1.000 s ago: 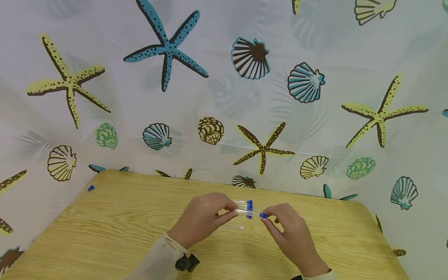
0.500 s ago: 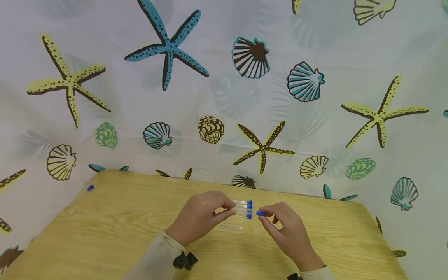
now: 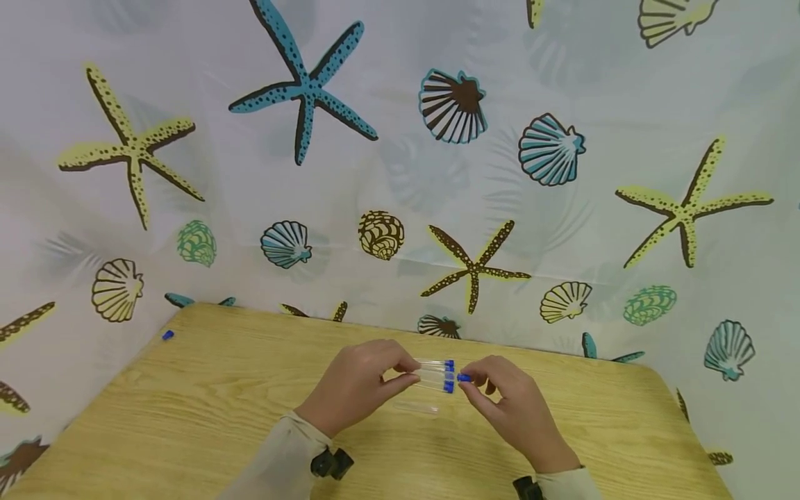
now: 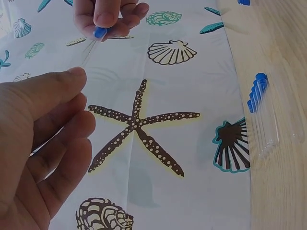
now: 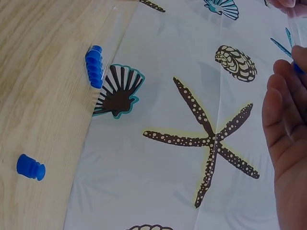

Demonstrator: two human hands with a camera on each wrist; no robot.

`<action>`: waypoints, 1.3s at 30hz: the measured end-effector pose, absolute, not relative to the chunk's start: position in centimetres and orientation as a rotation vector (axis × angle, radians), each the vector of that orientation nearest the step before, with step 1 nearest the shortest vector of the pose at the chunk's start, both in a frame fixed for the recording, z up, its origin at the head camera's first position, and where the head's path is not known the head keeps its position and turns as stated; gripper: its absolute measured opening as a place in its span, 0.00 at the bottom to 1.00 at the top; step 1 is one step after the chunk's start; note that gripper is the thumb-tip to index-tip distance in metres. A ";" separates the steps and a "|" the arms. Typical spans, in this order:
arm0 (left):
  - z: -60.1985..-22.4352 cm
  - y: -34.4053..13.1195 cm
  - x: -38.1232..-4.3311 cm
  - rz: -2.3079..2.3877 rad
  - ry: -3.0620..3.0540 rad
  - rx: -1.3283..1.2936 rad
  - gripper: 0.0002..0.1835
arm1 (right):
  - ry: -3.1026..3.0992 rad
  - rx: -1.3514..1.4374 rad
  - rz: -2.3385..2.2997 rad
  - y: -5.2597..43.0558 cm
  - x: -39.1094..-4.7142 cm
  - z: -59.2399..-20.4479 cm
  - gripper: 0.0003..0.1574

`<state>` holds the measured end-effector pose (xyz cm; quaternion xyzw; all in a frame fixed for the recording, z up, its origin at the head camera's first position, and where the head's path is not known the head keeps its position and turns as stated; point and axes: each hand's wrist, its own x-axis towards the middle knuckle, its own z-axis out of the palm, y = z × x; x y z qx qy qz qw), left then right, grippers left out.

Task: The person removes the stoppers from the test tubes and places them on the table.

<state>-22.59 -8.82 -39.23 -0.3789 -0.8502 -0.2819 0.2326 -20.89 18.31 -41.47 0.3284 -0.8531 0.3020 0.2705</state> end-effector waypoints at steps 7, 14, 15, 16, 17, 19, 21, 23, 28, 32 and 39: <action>-39.6 -8.6 -22.7 -0.812 -2.344 -1.039 0.06 | -2.222 0.840 0.798 18.2 -20.6 -41.6 0.11; -39.6 -8.5 -22.6 -0.825 -2.373 -1.014 0.06 | -2.190 0.844 0.807 18.0 -20.0 -41.6 0.05; -39.6 -8.5 -22.6 -0.825 -2.374 -1.015 0.06 | -2.192 0.856 0.801 18.1 -20.0 -41.6 0.06; -39.6 -8.5 -22.6 -0.825 -2.374 -1.018 0.06 | -2.195 0.869 0.796 18.1 -20.1 -41.6 0.08; -39.6 -8.5 -22.6 -0.826 -2.374 -1.021 0.06 | -2.198 0.888 0.793 18.2 -20.1 -41.6 0.10; -39.6 -8.5 -22.6 -0.826 -2.376 -1.029 0.06 | -2.204 0.926 0.789 18.4 -20.2 -41.7 0.13; -39.7 -8.5 -22.7 -0.828 -2.376 -1.037 0.06 | -2.208 0.944 0.785 18.5 -20.3 -41.8 0.14; -39.7 -8.5 -22.6 -0.830 -2.373 -1.039 0.06 | -2.207 0.937 0.782 18.5 -20.3 -41.8 0.14; -39.6 -8.5 -22.5 -0.838 -2.356 -1.037 0.06 | -2.197 0.845 0.783 18.3 -20.2 -41.9 0.11; -39.6 -8.5 -22.5 -0.854 -2.342 -1.041 0.05 | -2.186 0.837 0.785 18.2 -20.1 -41.7 0.11; -39.5 -8.8 -22.5 -0.858 -2.306 -1.065 0.06 | -2.203 0.949 0.789 18.5 -20.0 -41.3 0.12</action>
